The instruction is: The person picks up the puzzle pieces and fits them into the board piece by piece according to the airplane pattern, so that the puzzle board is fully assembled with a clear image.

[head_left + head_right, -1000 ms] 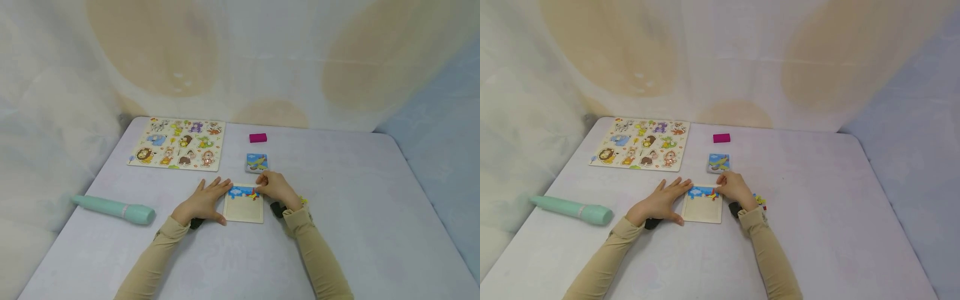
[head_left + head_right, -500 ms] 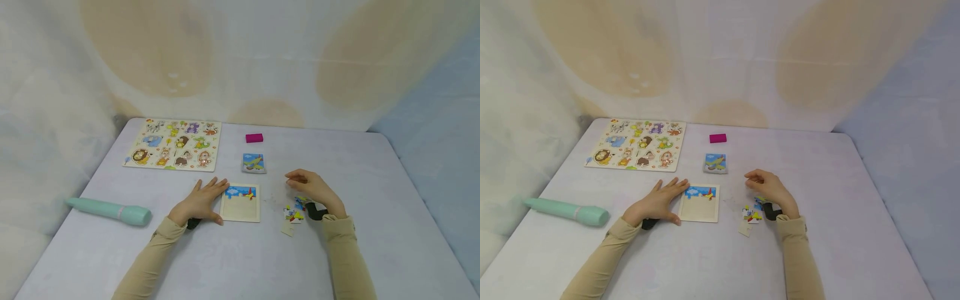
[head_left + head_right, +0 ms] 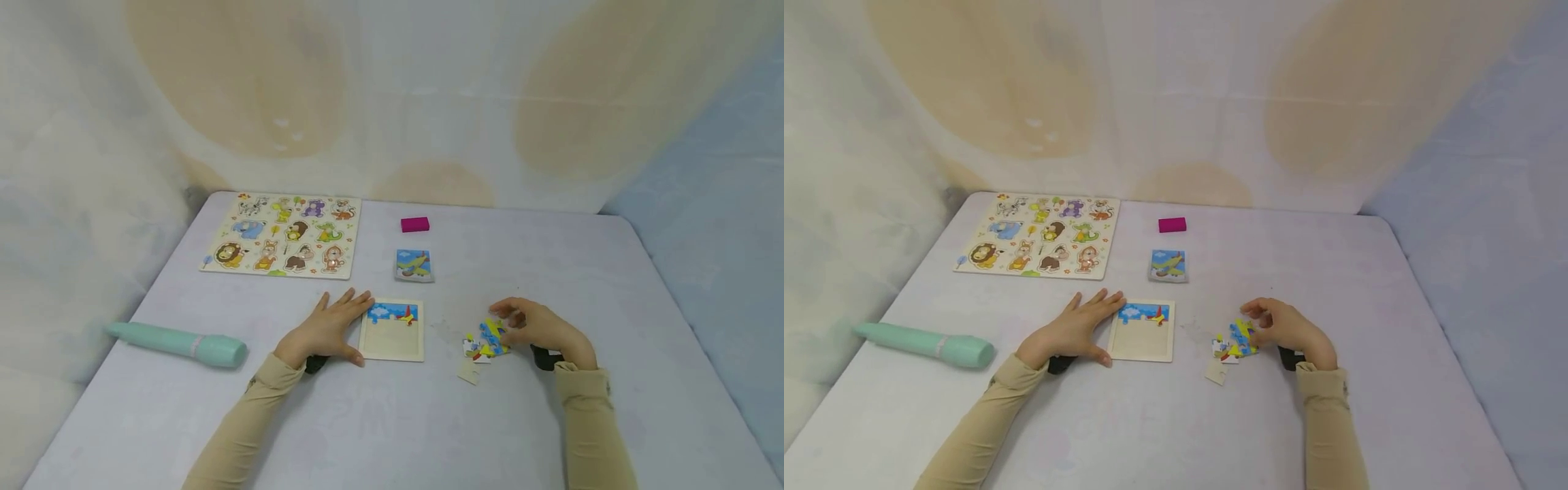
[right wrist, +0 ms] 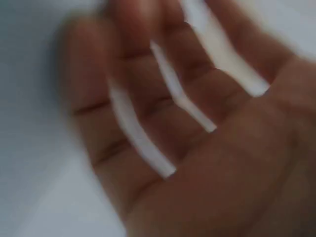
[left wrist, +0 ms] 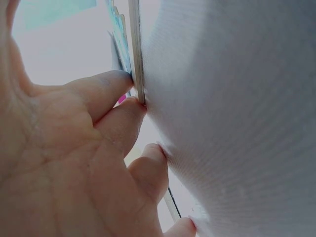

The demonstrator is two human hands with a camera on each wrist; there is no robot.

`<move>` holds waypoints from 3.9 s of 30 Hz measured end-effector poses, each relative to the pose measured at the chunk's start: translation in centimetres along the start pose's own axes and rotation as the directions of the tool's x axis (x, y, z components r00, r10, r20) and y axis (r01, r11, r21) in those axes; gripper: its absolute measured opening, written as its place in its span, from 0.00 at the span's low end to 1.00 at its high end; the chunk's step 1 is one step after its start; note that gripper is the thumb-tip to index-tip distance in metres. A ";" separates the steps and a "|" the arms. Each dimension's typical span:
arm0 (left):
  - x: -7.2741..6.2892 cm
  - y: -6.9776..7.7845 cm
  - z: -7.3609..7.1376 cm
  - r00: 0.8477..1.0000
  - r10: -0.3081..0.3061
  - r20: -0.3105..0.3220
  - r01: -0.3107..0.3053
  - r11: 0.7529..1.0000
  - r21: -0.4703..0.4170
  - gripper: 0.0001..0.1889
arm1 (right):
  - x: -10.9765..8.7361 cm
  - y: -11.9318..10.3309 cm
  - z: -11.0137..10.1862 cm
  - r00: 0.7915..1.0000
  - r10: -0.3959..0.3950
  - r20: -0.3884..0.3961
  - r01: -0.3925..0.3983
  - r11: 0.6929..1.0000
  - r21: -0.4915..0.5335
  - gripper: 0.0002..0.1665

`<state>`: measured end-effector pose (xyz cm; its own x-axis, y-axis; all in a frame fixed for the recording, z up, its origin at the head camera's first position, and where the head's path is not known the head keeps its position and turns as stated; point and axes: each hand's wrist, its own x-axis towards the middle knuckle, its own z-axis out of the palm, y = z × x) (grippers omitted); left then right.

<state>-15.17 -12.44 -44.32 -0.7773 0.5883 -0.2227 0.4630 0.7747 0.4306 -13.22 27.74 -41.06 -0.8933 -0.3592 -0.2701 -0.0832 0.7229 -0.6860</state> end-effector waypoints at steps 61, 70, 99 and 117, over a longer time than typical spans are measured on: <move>0.2 0.3 -0.4 1.000 -0.001 0.016 0.000 1.000 0.006 0.61 | 2.0 -0.6 0.8 0.983 0.145 -0.114 -0.113 0.962 0.249 0.16; 0.1 0.1 0.0 1.000 0.004 0.005 -0.004 1.000 0.002 0.60 | 7.0 -6.1 5.4 0.989 0.147 -0.033 -0.130 0.942 0.309 0.11; 0.1 0.0 -0.1 1.000 0.014 0.002 -0.014 1.000 -0.008 0.59 | 9.9 -13.3 11.9 0.997 0.079 -0.010 -0.078 0.992 0.096 0.08; 0.0 0.1 -0.1 1.000 0.022 -0.003 -0.022 1.000 0.000 0.57 | 10.5 -13.6 12.9 0.997 0.071 0.001 -0.071 0.996 0.061 0.11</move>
<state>-15.13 -12.41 -44.17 -0.7684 0.6044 -0.2106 0.4800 0.7618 0.4350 -15.73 6.51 -43.27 -0.8963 -0.3077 -0.3192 0.0074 0.7094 -0.7047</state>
